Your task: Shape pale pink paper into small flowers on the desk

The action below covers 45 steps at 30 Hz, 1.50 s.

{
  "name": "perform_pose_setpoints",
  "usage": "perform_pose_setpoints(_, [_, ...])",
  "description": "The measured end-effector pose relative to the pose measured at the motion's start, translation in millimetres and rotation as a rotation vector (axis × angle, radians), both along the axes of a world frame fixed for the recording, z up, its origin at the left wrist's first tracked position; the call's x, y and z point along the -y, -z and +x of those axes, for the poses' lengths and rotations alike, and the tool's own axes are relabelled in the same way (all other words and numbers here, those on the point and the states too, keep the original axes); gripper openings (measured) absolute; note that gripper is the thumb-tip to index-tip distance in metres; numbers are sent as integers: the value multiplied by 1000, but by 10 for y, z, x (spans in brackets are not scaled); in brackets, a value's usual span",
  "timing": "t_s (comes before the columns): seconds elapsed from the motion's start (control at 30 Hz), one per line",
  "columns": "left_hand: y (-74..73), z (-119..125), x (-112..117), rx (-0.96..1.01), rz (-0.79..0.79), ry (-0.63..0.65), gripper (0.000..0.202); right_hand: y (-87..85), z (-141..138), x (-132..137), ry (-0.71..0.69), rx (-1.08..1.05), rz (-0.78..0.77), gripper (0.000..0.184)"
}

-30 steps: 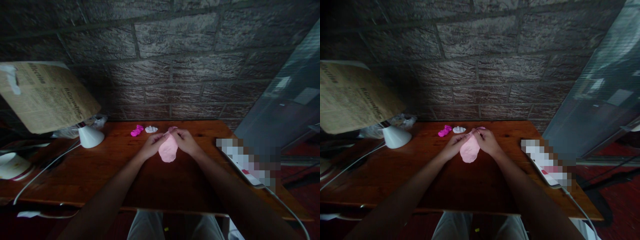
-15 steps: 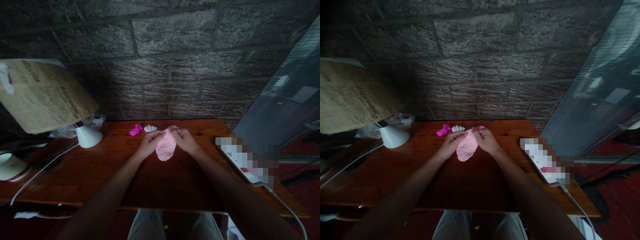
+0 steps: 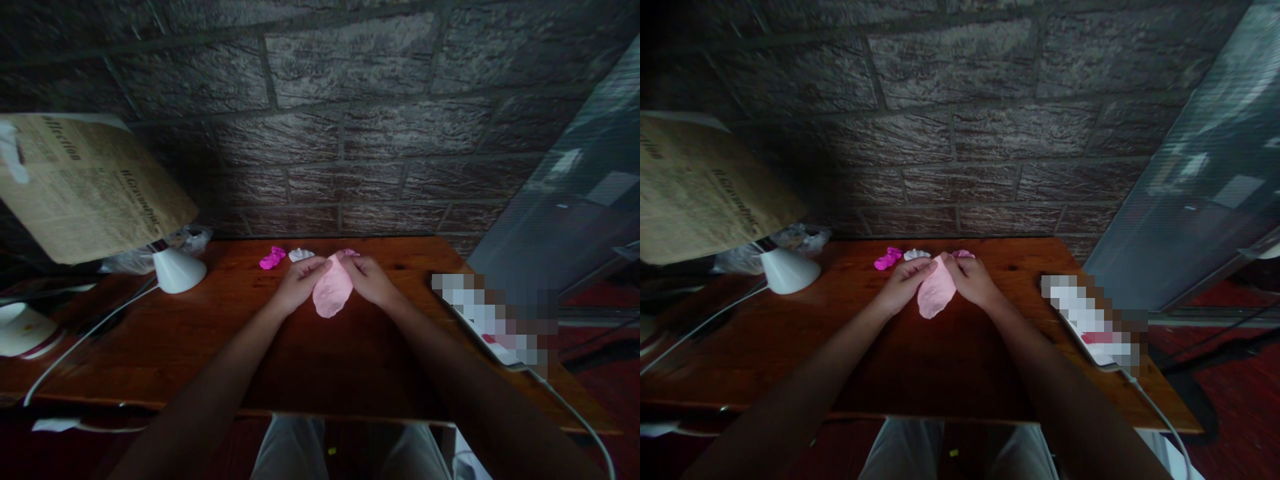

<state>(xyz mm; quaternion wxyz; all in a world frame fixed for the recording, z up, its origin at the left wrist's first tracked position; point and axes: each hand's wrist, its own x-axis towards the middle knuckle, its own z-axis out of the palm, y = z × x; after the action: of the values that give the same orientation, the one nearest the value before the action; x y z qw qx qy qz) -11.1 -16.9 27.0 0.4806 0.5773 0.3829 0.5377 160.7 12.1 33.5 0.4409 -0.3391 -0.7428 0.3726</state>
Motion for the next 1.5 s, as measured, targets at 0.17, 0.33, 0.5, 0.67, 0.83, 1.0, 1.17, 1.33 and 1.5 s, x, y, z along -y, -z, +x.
perform_pose_setpoints(0.17, [17, 11, 17, -16, 31, -16, 37, -34, 39, -11, -55, 23, 31, 67])
perform_pose_setpoints(0.33, [10, 40, 19, 41, -41, -9, 45, -23, 21, 6, -53, 53, 82, 68])
perform_pose_setpoints(0.5, [5, 35, 0, 3, 9, -40, 46, -12, 9, 46, 4, 100, 48, 72])
perform_pose_setpoints(0.67, [15, 18, -7, -30, 110, -123, 40, -4, 10, 36, 54, 71, 13, 73])
perform_pose_setpoints(0.83, [3, 23, 8, -51, 152, -146, 37, 2, -6, 14, 41, 36, 25, 71])
perform_pose_setpoints(1.0, [-21, 44, 11, -15, 87, -163, 42, 7, 0, 12, 31, 42, 98, 64])
perform_pose_setpoints(1.17, [2, 57, -1, -8, 2, -111, 56, 24, 7, 11, 31, 87, 146, 56])
perform_pose_setpoints(1.33, [55, 73, -5, -63, -50, -98, 62, 24, 6, -5, -1, 63, 154, 55])
perform_pose_setpoints(1.5, [46, 55, -1, -112, 0, -103, 54, 37, -13, -10, -47, 22, 64, 61])
